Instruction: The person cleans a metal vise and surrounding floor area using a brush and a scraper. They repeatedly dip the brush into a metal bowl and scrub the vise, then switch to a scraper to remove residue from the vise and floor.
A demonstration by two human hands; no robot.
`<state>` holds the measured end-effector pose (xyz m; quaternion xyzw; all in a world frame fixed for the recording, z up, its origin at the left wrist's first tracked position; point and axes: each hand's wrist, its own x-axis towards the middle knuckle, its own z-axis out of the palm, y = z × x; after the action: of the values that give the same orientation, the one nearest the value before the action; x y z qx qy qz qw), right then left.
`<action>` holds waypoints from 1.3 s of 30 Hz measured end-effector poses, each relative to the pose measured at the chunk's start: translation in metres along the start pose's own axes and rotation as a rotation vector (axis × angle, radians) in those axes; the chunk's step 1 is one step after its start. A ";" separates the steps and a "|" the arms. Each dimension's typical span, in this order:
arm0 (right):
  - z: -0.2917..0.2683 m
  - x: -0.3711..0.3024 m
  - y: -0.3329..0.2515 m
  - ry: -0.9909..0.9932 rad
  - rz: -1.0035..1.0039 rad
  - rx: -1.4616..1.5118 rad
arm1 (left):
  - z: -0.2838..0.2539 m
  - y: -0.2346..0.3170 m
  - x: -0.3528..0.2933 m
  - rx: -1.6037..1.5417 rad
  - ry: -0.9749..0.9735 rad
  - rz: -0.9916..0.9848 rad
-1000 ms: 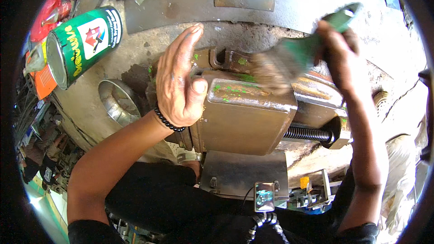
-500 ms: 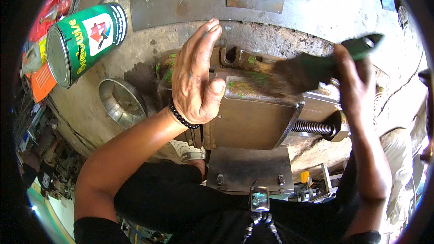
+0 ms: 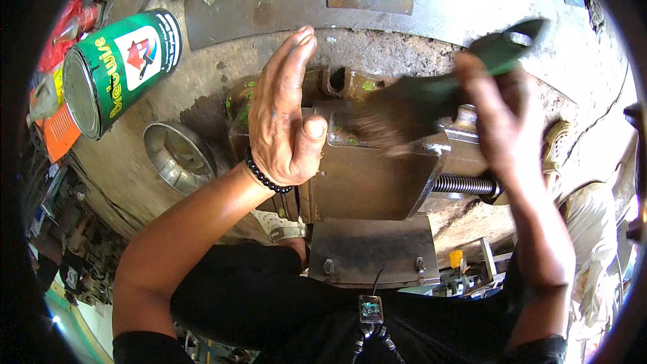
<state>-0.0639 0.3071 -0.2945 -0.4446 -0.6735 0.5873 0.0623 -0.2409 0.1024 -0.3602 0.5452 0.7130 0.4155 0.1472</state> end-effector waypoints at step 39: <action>0.102 0.089 0.029 -0.405 0.030 0.022 | 0.000 0.009 -0.004 -0.186 -0.044 -0.205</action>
<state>-0.1634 0.2887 -0.3892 -0.3264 -0.6592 0.6729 -0.0784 -0.2339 0.0988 -0.3547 0.4624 0.7200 0.4505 0.2546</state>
